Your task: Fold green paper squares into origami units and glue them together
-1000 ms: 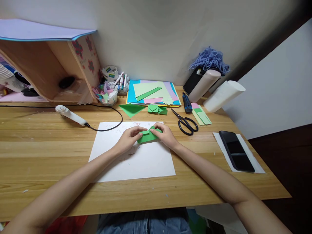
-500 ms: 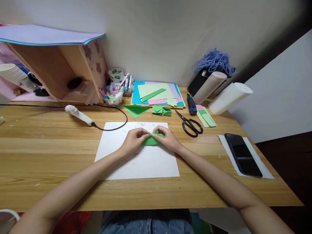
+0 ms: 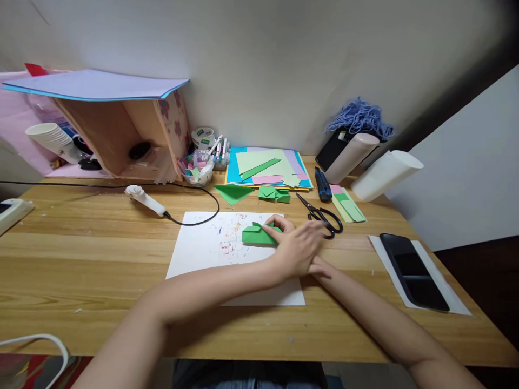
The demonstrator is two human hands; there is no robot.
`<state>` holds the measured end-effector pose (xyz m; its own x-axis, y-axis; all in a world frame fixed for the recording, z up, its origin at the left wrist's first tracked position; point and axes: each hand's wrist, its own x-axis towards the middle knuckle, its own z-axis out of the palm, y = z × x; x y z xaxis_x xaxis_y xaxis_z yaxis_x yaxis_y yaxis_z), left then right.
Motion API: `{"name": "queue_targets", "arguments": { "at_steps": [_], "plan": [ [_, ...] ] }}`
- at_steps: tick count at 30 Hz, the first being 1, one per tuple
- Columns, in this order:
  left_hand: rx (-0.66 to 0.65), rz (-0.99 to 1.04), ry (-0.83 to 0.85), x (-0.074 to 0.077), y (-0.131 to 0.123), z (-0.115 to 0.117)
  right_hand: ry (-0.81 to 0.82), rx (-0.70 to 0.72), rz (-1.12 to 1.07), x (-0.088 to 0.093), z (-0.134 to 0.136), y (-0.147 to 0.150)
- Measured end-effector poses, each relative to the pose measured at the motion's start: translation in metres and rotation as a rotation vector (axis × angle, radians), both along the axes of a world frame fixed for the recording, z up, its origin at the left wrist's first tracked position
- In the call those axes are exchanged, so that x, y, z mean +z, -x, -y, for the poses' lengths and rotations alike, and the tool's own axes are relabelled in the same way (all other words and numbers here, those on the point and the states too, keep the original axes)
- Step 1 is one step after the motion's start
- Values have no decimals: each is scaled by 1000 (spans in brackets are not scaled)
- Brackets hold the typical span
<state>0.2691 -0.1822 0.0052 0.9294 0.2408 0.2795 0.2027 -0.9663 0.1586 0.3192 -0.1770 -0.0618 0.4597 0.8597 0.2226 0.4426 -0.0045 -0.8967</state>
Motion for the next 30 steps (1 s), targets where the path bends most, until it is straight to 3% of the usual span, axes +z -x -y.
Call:
{"name": "queue_targets", "arguments": {
  "at_steps": [2, 5, 7, 10, 12, 16, 20, 30],
  "plan": [
    [-252, -36, -154, -7, -5, -12, -36, -114, 12, -7, 2, 10],
    [-353, 96, -190, -10, 20, -27, -39, -85, -14, -8, 5, 7],
    [-279, 203, -101, -13, 49, -38, 13, 122, -61, -3, 6, -5],
    [142, 359, 157, -23, 84, -60, 30, 211, -74, 7, 3, -22],
    [333, 301, 379, -31, 96, -74, 26, 227, -85, 11, 1, -26],
    [346, 210, 821, -40, 95, -89, 28, 243, -119, 11, 1, -22],
    [319, 267, 1040, -42, 91, -90, 52, 283, -140, 14, 3, -21],
    [292, 272, 1017, -43, 94, -88, 90, 338, -176, 17, 3, -24]
  ]
}}
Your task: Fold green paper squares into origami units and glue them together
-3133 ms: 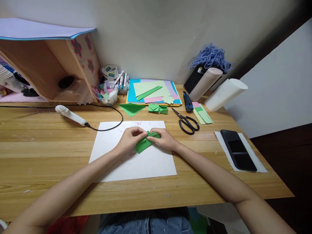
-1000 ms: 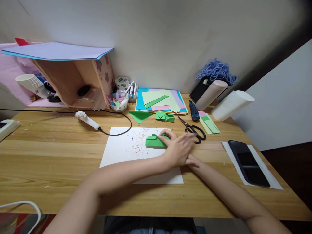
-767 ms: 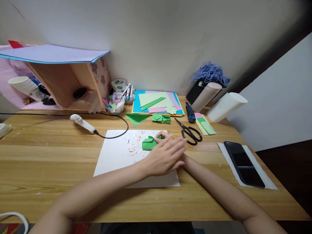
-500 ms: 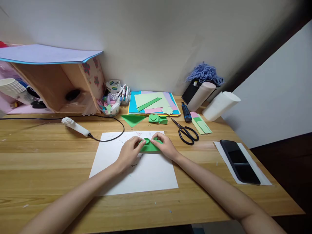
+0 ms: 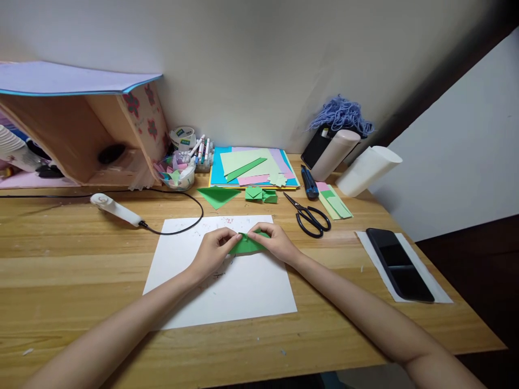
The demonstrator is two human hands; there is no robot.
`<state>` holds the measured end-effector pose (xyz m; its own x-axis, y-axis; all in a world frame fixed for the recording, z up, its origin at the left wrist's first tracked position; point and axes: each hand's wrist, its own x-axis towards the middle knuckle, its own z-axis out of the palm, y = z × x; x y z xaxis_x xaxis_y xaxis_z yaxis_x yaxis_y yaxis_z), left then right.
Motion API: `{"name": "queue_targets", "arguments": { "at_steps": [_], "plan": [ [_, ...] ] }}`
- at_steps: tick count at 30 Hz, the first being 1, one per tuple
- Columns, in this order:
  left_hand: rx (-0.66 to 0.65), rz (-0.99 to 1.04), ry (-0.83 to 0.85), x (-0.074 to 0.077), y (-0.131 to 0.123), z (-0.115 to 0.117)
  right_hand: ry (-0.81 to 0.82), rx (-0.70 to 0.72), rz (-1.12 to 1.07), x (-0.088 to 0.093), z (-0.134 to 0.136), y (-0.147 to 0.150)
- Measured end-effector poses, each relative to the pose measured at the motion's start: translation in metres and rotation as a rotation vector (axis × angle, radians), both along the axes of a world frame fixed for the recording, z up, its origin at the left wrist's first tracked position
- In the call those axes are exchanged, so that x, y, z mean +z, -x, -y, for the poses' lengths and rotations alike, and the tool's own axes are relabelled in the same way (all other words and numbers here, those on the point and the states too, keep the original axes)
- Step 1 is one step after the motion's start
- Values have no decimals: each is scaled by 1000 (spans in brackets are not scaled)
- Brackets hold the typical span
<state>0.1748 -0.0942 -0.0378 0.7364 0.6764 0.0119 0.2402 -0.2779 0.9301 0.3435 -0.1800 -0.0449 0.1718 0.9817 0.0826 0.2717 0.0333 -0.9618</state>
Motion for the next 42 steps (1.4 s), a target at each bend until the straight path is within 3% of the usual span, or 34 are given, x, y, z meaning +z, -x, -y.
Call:
{"name": "queue_targets", "arguments": {
  "at_steps": [9, 15, 42],
  "plan": [
    [-22, 5, -12, 6, -1, 3, -46, -36, 42, 1, 1, 3],
    [57, -16, -53, 1, -6, 8, -69, -61, 27, -1, 3, 10],
    [-55, -33, -66, 2, -5, 6, -13, -32, -1, -1, 2, 9]
  ]
}}
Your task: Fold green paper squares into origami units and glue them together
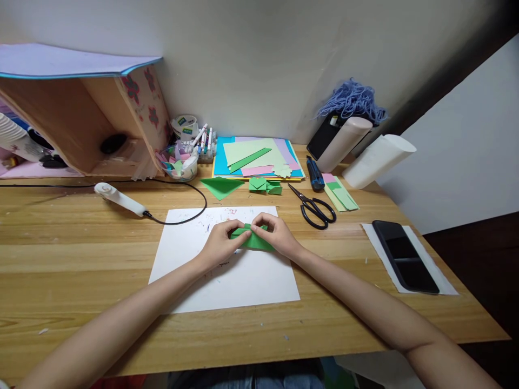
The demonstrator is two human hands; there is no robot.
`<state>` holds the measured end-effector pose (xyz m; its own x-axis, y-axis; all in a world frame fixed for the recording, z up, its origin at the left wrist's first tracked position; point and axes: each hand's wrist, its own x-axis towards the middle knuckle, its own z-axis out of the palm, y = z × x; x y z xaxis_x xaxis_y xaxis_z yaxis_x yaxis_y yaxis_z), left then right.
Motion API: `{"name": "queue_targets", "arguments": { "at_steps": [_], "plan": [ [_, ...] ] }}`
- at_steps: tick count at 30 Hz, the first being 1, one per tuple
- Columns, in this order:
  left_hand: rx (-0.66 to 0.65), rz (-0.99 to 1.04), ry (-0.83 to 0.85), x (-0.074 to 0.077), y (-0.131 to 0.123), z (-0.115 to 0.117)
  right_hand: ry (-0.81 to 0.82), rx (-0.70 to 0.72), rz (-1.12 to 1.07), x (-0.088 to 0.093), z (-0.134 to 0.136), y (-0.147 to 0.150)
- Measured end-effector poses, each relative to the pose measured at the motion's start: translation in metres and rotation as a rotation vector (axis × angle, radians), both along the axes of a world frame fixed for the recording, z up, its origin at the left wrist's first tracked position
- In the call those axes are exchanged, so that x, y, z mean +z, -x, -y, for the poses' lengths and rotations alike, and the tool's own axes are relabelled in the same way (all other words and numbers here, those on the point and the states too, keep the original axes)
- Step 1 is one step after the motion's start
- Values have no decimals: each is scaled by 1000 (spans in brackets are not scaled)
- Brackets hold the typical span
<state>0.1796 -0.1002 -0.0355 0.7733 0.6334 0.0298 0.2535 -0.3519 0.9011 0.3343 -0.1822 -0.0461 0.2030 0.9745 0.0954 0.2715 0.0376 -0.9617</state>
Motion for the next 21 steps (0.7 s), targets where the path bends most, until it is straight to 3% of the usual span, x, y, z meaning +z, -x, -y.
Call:
{"name": "queue_targets", "arguments": {
  "at_steps": [5, 12, 21],
  "plan": [
    [-52, -47, -31, 3, 0, 0, 12, 57, -39, -1, 0, 0],
    [-12, -17, -31, 2, 0, 1, 38, 133, -64, -2, -1, -5],
    [-7, -25, -66, 1, 0, 0, 58, 134, -50, -1, 1, -4]
  ]
}}
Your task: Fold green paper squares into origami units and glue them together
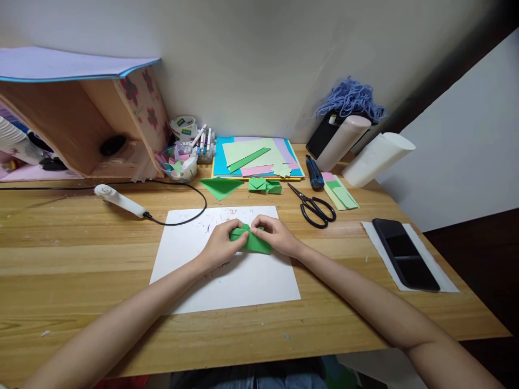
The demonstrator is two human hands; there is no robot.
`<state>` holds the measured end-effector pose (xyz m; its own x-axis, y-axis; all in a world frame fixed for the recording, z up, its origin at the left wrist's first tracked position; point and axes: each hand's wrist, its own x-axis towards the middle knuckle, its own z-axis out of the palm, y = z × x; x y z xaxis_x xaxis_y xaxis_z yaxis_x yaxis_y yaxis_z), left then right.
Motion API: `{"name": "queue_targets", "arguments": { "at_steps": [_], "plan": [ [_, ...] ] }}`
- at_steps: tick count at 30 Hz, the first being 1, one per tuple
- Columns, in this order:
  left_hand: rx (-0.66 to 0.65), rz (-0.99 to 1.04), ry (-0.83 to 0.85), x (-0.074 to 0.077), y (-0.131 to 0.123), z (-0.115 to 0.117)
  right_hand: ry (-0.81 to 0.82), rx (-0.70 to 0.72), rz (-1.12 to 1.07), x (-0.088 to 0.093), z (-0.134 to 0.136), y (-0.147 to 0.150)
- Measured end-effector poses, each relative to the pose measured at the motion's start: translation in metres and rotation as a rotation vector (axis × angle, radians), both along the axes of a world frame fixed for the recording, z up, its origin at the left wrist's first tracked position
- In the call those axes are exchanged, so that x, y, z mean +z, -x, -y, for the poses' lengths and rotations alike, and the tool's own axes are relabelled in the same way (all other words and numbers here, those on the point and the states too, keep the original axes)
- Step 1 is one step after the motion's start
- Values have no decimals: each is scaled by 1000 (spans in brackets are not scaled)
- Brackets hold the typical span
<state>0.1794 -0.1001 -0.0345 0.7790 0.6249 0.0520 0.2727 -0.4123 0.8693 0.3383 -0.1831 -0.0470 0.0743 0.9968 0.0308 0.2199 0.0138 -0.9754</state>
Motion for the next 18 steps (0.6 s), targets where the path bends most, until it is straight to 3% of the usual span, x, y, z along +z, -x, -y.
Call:
{"name": "queue_targets", "arguments": {
  "at_steps": [7, 18],
  "plan": [
    [163, 81, 61, -2, 0, -1, -13, -163, -201, -3, -4, 0],
    [96, 97, 219, 0, -1, -4, -30, -154, -208, -2, -3, 1]
  ]
}}
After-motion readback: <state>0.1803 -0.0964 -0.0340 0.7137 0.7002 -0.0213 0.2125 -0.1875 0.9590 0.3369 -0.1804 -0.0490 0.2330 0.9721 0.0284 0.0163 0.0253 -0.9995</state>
